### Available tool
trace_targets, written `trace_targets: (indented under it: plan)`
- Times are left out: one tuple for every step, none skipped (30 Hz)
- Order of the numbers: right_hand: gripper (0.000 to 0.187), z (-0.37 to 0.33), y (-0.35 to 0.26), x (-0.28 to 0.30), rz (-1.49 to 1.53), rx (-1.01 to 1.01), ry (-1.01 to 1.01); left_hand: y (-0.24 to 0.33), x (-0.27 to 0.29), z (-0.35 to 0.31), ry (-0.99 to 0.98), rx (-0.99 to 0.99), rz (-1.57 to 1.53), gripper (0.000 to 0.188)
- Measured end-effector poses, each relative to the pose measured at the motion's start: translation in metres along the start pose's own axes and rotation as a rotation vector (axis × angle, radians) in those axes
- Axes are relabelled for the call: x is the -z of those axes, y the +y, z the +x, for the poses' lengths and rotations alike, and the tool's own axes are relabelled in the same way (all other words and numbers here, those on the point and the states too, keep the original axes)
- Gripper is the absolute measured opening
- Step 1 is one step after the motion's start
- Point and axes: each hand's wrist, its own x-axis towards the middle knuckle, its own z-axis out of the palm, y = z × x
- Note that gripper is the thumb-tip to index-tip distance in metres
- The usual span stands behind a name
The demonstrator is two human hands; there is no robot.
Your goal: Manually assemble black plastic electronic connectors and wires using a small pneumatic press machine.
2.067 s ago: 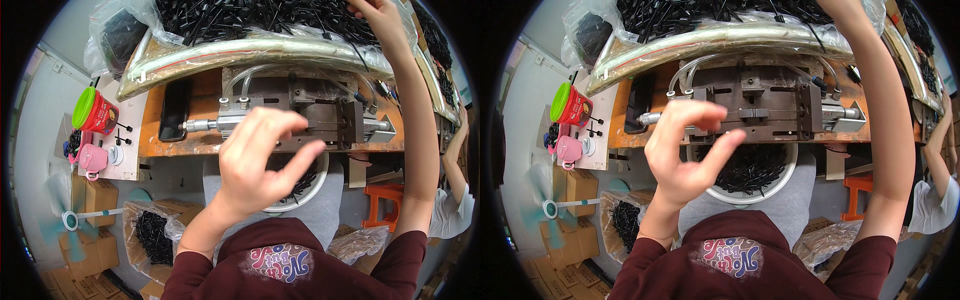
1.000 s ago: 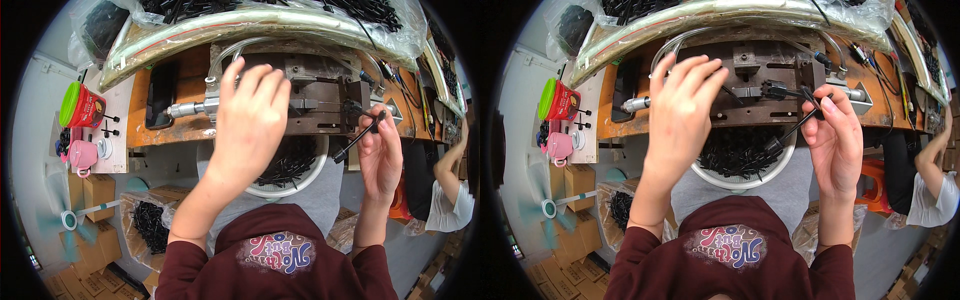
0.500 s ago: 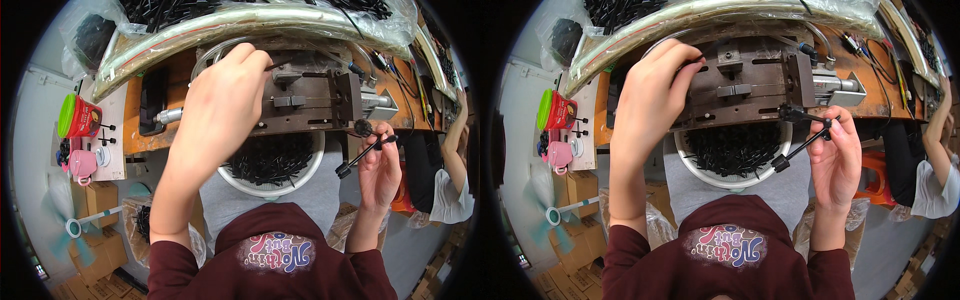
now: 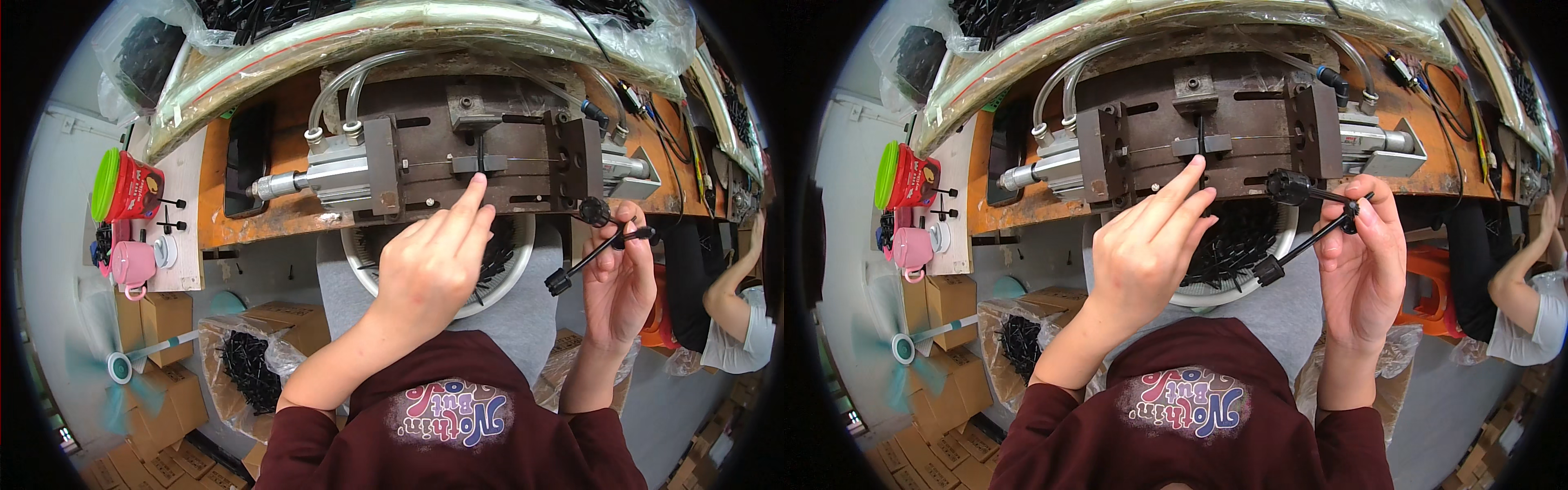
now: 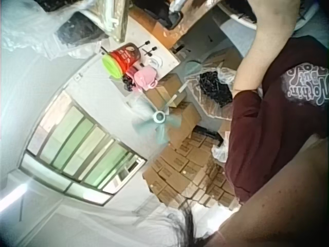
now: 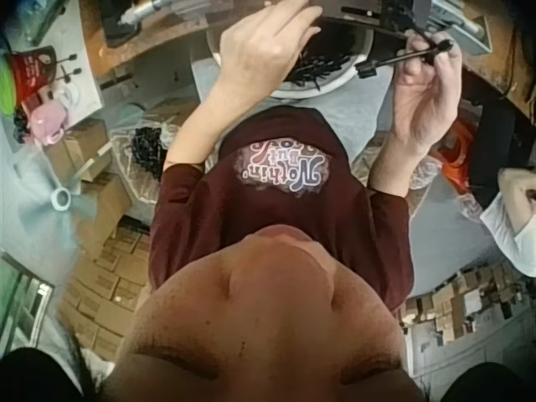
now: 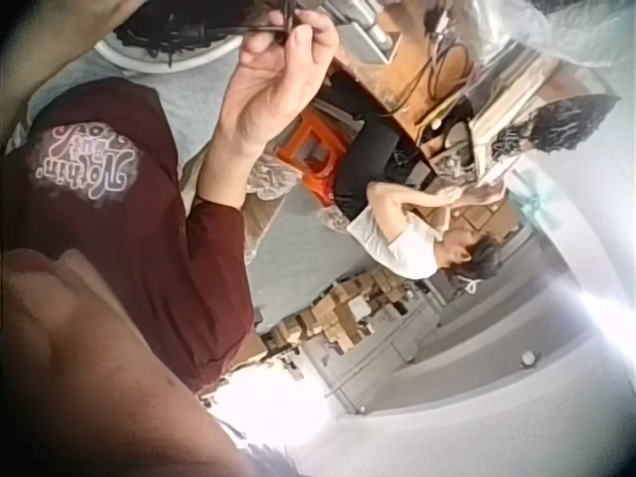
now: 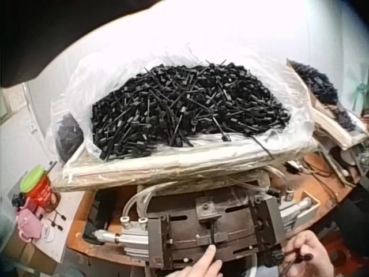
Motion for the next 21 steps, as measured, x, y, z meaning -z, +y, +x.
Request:
trace_targets:
  plan:
    - [0.022,0.0,0.001,0.001,0.0,-0.001,-0.003,0.002,0.0,0.002,-0.01,-0.017,0.061,0.028]
    - [0.022,0.0,0.001,0.003,-0.001,-0.002,-0.006,0.004,0.0,0.004,-0.039,-0.032,0.125,0.029]
    - [0.022,0.0,0.002,0.004,-0.001,-0.003,-0.01,0.006,0.001,0.006,-0.067,-0.047,0.189,0.029]
    - [0.022,-0.001,0.002,0.003,-0.004,-0.004,-0.007,0.009,0.002,0.009,-0.095,-0.062,0.252,0.029]
    - [0.022,-0.001,0.002,0.001,-0.007,-0.005,-0.004,0.01,0.001,0.013,-0.085,-0.081,0.292,0.029]
    - [0.021,-0.001,0.001,0.0,-0.01,-0.006,-0.002,0.01,0.003,0.015,-0.095,-0.08,0.292,0.029]
    - [0.021,-0.001,0.002,0.0,-0.018,-0.006,-0.008,0.01,0.004,0.018,-0.104,-0.081,0.292,0.029]
    - [0.021,-0.001,0.002,0.001,-0.025,-0.006,-0.014,0.011,0.004,0.019,-0.114,-0.082,0.291,0.029]
    - [0.021,0.0,0.002,0.001,-0.032,-0.006,-0.02,0.01,0.004,0.018,-0.116,-0.08,0.287,0.029]
    - [0.021,0.0,0.002,0.001,-0.03,-0.008,-0.019,0.01,0.004,0.018,-0.118,-0.08,0.281,0.029]
    - [0.021,0.0,0.002,0.001,-0.027,-0.01,-0.018,0.009,0.004,0.018,-0.121,-0.08,0.276,0.03]
    - [0.021,0.0,0.002,0.0,-0.024,-0.012,-0.017,0.01,0.005,0.018,-0.128,-0.075,0.28,0.029]
    - [0.021,0.0,0.003,-0.001,-0.025,-0.017,-0.01,0.011,0.005,0.018,-0.135,-0.071,0.283,0.029]
    - [0.021,0.0,0.003,-0.002,-0.025,-0.022,-0.003,0.012,0.006,0.019,-0.141,-0.067,0.287,0.029]
    - [0.021,-0.001,0.004,-0.003,-0.025,-0.027,0.003,0.012,0.007,0.019,-0.149,-0.062,0.282,0.03]
    - [0.021,-0.001,0.004,-0.004,-0.019,-0.032,-0.002,0.011,0.008,0.019,-0.155,-0.057,0.276,0.03]
    - [0.021,-0.001,0.004,-0.006,-0.012,-0.037,-0.008,0.011,0.009,0.019,-0.161,-0.052,0.27,0.03]
    - [0.021,-0.001,0.004,-0.007,-0.006,-0.043,-0.015,0.01,0.01,0.018,-0.157,-0.036,0.23,0.031]
    - [0.022,0.0,0.004,-0.008,-0.005,-0.042,-0.01,0.008,0.011,0.018,-0.153,-0.024,0.187,0.033]
    - [0.022,0.0,0.004,-0.008,-0.004,-0.042,-0.005,0.007,0.012,0.018,-0.15,-0.011,0.145,0.034]
    - [0.023,0.0,0.005,-0.009,-0.003,-0.041,-0.001,0.006,0.014,0.016,-0.138,0.043,-0.075,0.037]
